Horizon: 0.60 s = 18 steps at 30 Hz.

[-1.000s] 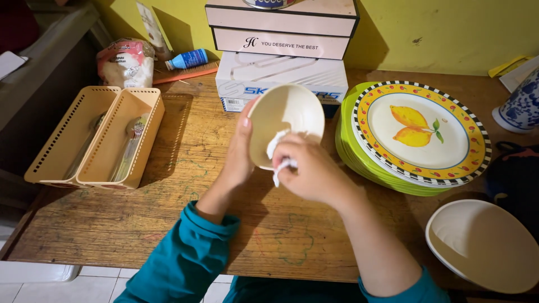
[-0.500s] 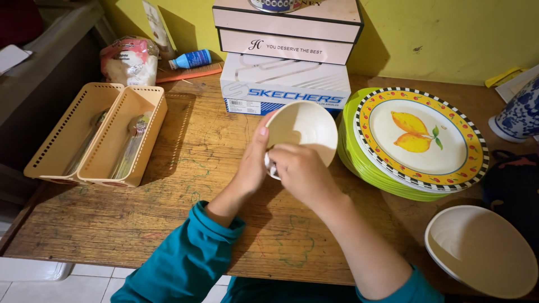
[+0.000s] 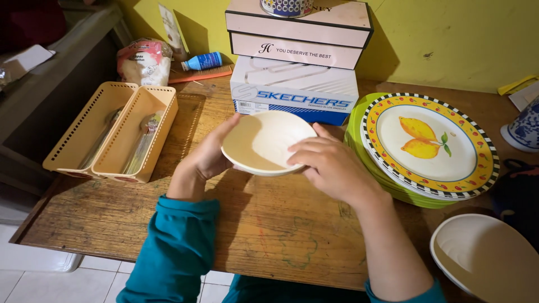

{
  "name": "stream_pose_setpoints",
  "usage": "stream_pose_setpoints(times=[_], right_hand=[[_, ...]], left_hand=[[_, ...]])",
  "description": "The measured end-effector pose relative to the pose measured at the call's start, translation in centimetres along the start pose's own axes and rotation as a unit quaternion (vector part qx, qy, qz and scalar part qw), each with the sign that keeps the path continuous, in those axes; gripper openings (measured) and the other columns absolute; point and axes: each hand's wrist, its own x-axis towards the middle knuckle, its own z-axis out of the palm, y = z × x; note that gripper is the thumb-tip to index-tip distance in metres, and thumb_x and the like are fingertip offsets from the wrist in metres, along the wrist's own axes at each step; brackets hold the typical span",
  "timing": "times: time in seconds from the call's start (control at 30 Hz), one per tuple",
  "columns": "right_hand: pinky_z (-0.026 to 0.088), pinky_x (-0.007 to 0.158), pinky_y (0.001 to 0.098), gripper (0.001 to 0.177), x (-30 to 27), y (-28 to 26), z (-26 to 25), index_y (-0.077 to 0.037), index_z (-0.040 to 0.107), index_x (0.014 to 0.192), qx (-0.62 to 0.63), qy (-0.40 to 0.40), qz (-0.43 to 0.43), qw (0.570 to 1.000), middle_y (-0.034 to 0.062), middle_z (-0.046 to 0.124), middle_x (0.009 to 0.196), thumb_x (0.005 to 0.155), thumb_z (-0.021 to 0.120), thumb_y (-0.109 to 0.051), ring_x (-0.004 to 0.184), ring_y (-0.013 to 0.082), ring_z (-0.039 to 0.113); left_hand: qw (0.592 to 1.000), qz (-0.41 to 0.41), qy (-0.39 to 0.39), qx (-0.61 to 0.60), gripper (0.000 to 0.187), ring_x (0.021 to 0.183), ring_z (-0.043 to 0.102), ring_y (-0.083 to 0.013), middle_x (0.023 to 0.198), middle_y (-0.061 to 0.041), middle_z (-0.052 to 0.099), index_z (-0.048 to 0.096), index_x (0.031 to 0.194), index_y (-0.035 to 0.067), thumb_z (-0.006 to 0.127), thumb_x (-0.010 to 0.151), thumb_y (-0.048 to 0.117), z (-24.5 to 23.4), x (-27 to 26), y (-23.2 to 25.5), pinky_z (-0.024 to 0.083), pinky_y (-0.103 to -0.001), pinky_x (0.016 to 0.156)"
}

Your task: Wiping spoons, bowls, and plates with a cloth and organizing them on a table.

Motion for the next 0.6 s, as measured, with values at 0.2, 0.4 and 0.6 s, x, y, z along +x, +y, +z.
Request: stream_pose_setpoints(times=[0.2, 0.4, 0.6], right_hand=[[0.053, 0.056, 0.0209, 0.048, -1.7, 1.3, 0.8, 0.007, 0.060, 0.123, 0.457, 0.049, 0.046, 0.887, 0.0176, 0.077, 0.099, 0.084, 0.075, -0.015, 0.069, 0.0137, 0.066], [0.056, 0.099, 0.0533, 0.060, -0.5, 3.8, 2.9, 0.007, 0.052, 0.135, 0.618, 0.158, 0.244, 0.730, 0.0228, 0.067, 0.112, 0.095, 0.066, -0.035, 0.110, 0.0350, 0.068], [0.041, 0.116, 0.0463, 0.047, 0.8, 3.8, 1.8, -0.004, 0.050, 0.133, 0.730, 0.139, 0.351, 0.569, 0.0125, 0.055, 0.127, 0.108, 0.040, -0.042, 0.131, 0.0302, 0.054]], left_hand=[[0.990, 0.135, -0.007, 0.036, 0.102, 0.133, 0.043, -0.0577, 0.148, -0.043, 0.035, 0.028, 0.153, -0.008, 0.009, 0.094, 0.074, 5.5, -2.0, 0.4, 0.040, -0.072, 0.101], [0.968, 0.101, -0.009, -0.231, 0.055, 0.062, 0.074, -0.0187, 0.076, -0.010, 0.076, 0.067, 0.104, 0.002, 0.057, 0.095, 0.055, 5.8, -0.9, -2.5, 0.059, -0.023, 0.045], [0.931, 0.124, -0.120, -0.321, 0.044, 0.074, 0.076, -0.0286, 0.100, -0.026, 0.074, 0.057, 0.135, 0.001, 0.062, 0.097, 0.021, 4.5, 0.8, -4.0, 0.066, -0.033, 0.055]])
